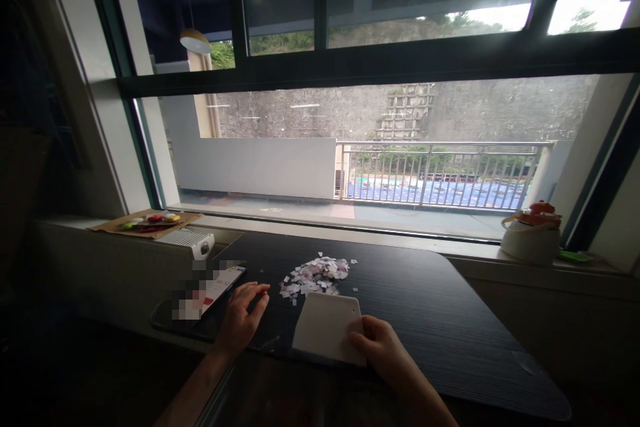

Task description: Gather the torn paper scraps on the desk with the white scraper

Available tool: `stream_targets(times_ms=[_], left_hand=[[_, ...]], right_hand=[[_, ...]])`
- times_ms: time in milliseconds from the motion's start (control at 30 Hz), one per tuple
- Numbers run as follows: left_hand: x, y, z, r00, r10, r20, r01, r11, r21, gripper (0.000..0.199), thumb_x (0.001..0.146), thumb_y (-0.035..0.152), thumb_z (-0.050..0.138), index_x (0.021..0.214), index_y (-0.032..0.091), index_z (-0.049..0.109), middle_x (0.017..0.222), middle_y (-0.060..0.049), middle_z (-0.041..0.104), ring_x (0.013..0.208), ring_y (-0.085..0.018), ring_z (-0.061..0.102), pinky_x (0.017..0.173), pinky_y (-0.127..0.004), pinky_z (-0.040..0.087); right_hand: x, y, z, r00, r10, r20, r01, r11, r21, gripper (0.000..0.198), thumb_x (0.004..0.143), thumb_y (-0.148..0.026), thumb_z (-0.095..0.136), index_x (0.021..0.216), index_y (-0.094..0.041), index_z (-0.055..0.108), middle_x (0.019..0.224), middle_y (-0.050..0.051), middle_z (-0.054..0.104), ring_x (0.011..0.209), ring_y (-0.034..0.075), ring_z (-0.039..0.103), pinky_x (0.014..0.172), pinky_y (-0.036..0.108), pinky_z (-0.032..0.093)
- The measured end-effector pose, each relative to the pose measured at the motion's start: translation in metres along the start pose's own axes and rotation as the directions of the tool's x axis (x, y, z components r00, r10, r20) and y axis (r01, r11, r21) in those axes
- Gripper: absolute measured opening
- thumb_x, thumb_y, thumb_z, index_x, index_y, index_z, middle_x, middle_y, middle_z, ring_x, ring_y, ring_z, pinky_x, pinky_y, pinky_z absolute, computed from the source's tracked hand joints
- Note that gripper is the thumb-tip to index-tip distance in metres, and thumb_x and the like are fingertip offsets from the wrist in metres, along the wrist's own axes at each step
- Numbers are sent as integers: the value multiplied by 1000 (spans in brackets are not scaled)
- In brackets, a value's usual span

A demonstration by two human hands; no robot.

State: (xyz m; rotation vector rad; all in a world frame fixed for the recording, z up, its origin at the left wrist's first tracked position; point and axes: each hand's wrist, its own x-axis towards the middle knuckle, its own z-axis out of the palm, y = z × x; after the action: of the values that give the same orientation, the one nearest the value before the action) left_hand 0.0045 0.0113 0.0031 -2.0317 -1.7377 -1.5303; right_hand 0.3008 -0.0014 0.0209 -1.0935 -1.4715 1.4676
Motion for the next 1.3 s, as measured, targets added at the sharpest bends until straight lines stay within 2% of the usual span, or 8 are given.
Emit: stream_targets(times_ms=[167, 367, 567, 867, 933, 1133, 1300], left_hand=[[0, -1, 0, 1000, 5, -6, -5, 1000, 8, 26, 80, 36, 49, 90, 21, 67, 89, -6, 70, 99, -26, 58, 89, -45, 46], [0, 0, 0, 1000, 9, -3, -9, 1000, 7, 27, 80, 36, 48, 91, 21, 67, 90, -7, 70, 100, -26, 58, 89, -46, 46], [0, -1, 0, 1000, 15, -4, -15, 1000, 11, 26, 80, 36, 48, 90, 21, 68, 89, -6, 70, 99, -25, 58, 88, -44, 47], [0, -1, 0, 1000, 11, -6, -11, 1000, 3, 26, 80, 36, 49, 90, 22, 67, 90, -6, 70, 99, -25, 58, 89, -45, 46], [0, -1, 0, 1000, 10, -2, -10, 1000, 0, 26, 80, 36, 48, 90, 22, 67, 90, -6, 70, 100, -25, 58, 89, -45, 46], [0, -1, 0, 1000, 3, 1, -3, 1000, -6, 26, 80, 36, 48, 90, 22, 67, 90, -6, 70, 100, -26, 58, 89, -45, 46], [0, -1, 0, 1000, -2, -2, 2, 1000, -12, 25, 80, 36, 49, 90, 22, 67, 90, -6, 70, 100, -26, 57, 90, -46, 45]], right_hand=[[3, 3, 1, 1000, -1, -17, 1, 1000, 3, 31, 58, -35, 73, 78, -12, 68, 75, 7, 73, 74, 24, 66, 65, 32, 50], [4, 5, 1, 1000, 0, 12, 0, 1000, 24, 29, 61, -33, 71, 81, -12, 68, 78, 7, 74, 76, 24, 67, 66, 31, 50], [7, 7, -1, 999, 29, -31, -29, 1000, 5, 31, 60, -33, 70, 83, -12, 69, 75, 6, 73, 71, 23, 66, 60, 30, 50], [5, 2, 3, 999, 37, 16, -38, 998, 52, 28, 60, -29, 71, 81, -11, 68, 74, 5, 72, 71, 21, 66, 59, 28, 49], [5, 0, 3, 999, 50, 19, -50, 998, 45, 29, 59, -30, 71, 81, -11, 67, 73, 5, 72, 69, 21, 66, 57, 28, 50], [0, -5, -3, 995, 67, -74, -69, 997, -30, 21, 58, -27, 67, 73, -13, 65, 66, 2, 68, 57, 17, 61, 45, 25, 46], [1, -7, 10, 997, 71, -31, -73, 995, -64, 17, 60, -25, 63, 72, -12, 63, 68, 2, 68, 59, 17, 62, 46, 25, 47]])
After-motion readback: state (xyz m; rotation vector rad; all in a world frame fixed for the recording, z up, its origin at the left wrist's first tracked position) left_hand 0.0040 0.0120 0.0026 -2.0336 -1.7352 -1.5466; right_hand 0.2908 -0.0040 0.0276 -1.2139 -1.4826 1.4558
